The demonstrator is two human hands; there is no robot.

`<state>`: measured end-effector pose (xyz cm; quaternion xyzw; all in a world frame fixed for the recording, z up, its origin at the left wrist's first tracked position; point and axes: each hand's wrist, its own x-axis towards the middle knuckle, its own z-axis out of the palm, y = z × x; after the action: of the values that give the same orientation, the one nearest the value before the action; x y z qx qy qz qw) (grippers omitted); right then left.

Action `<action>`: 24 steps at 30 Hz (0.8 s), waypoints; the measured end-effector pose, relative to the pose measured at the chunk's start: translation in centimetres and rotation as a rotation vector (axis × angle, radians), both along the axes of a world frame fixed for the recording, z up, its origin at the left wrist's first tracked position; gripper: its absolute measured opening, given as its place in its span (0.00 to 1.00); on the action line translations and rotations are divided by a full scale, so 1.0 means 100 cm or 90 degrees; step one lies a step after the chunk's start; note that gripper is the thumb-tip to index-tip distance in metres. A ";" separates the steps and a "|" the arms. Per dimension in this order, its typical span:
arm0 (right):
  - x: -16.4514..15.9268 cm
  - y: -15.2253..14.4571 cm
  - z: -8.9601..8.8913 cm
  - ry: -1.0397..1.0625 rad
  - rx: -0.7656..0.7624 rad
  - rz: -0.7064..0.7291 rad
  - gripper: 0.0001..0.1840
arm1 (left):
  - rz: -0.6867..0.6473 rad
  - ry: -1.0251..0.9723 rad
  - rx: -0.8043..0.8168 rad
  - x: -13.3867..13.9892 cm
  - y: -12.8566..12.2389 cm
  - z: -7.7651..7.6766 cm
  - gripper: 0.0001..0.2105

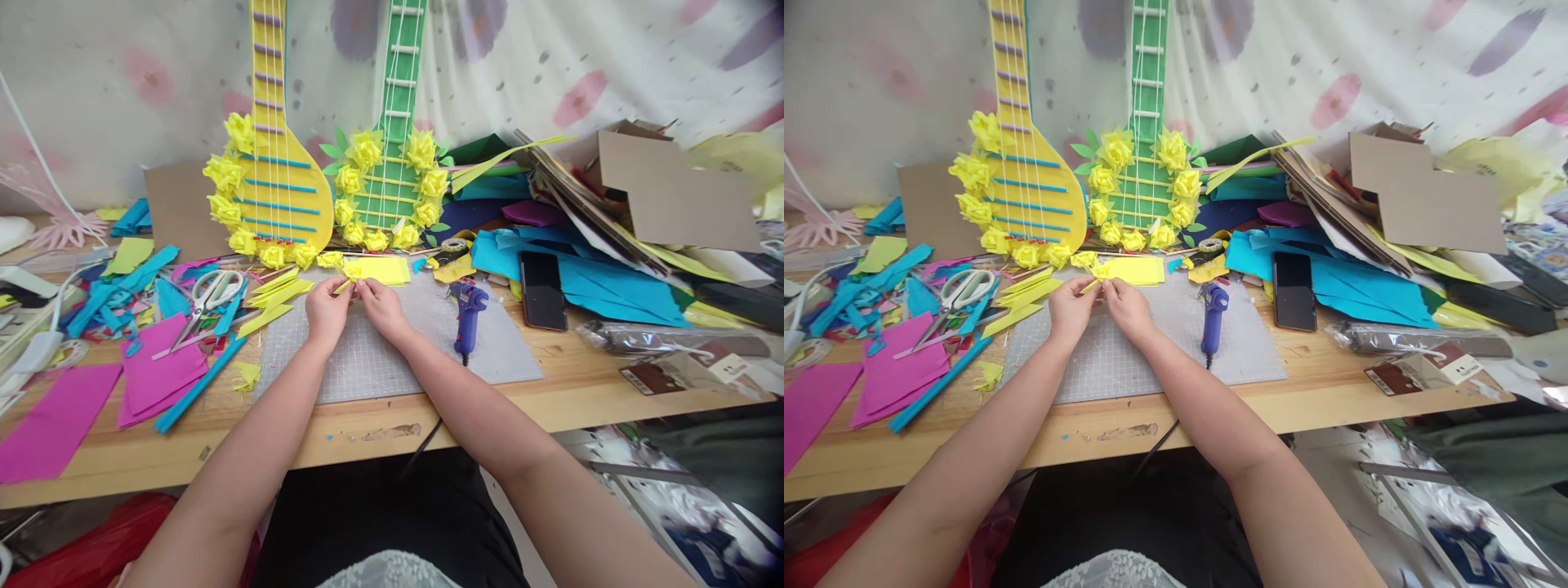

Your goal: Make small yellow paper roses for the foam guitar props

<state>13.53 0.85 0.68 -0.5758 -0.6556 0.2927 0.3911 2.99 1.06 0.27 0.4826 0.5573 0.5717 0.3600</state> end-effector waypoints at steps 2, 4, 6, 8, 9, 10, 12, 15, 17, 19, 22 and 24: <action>-0.001 0.000 0.000 -0.022 -0.002 -0.006 0.20 | 0.002 0.024 0.000 -0.001 0.000 -0.001 0.11; -0.002 -0.001 0.001 -0.045 -0.007 -0.013 0.21 | 0.000 0.028 0.003 -0.001 0.001 -0.002 0.10; -0.003 -0.002 0.002 -0.067 -0.011 -0.019 0.22 | 0.000 0.019 0.010 0.000 0.000 -0.002 0.09; -0.004 -0.004 0.003 -0.090 -0.016 -0.022 0.23 | 0.003 0.006 0.012 0.001 -0.001 -0.001 0.08; -0.004 -0.004 0.003 -0.104 -0.019 -0.022 0.24 | 0.005 -0.002 0.011 0.002 -0.002 0.001 0.07; -0.005 -0.005 0.004 -0.119 -0.022 -0.021 0.24 | 0.008 -0.010 0.008 0.003 -0.003 0.002 0.06; -0.005 -0.006 0.005 -0.151 -0.022 -0.017 0.25 | 0.013 -0.027 0.002 0.005 -0.005 0.005 0.06; -0.005 -0.007 0.006 -0.190 -0.005 -0.012 0.25 | 0.006 -0.053 -0.004 0.005 -0.007 0.008 0.08; -0.004 -0.007 0.007 -0.206 0.003 -0.008 0.25 | -0.008 -0.064 -0.009 0.004 -0.006 0.007 0.09; -0.003 -0.007 0.007 -0.213 0.004 -0.009 0.26 | -0.022 -0.073 -0.019 0.002 -0.004 0.006 0.10; -0.002 -0.008 0.007 -0.205 0.003 -0.020 0.25 | -0.037 -0.101 -0.036 0.000 -0.001 0.004 0.10; -0.002 -0.008 0.007 -0.192 0.002 -0.026 0.25 | -0.044 -0.122 -0.040 0.000 0.000 0.003 0.09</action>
<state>13.34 0.02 1.39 -0.6257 -0.6956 0.1941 0.2950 3.01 1.06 0.58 0.4333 0.5210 0.5850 0.4457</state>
